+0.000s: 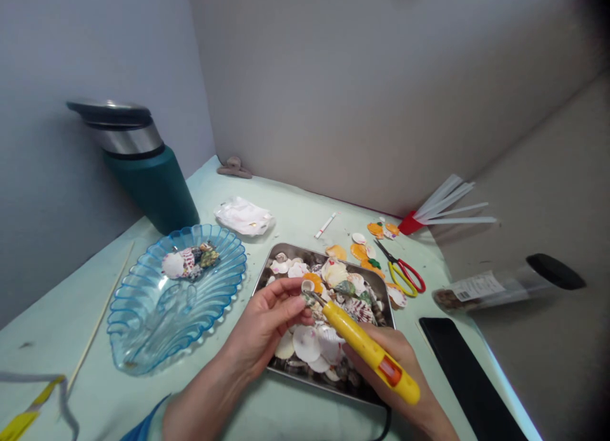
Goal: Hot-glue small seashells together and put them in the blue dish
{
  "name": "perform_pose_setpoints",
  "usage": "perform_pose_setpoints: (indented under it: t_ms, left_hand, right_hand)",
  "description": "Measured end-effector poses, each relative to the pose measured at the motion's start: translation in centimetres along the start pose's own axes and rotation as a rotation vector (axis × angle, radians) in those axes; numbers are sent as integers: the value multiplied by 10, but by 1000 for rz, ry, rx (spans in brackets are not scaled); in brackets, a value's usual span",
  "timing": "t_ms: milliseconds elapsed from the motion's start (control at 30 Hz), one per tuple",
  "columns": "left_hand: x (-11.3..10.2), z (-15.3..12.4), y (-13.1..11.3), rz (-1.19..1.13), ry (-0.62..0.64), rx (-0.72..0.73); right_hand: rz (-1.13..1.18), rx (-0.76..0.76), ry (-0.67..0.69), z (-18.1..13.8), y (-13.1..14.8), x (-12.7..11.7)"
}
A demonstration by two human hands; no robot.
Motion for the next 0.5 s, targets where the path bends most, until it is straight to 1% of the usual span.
perform_pose_setpoints:
  t_ms: [500]
  left_hand:
    - [1, -1, 0, -6, -14, -21]
  right_hand:
    - [11, -9, -3, 1, -1, 1]
Point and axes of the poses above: each hand's wrist, its own z-axis towards the middle knuckle, its own x-axis out of the palm, y = z × x, the point moved 6 cm from there along z, towards the middle knuckle, and after that the axes turned 13 degrees about y, right-handed, at the moved point
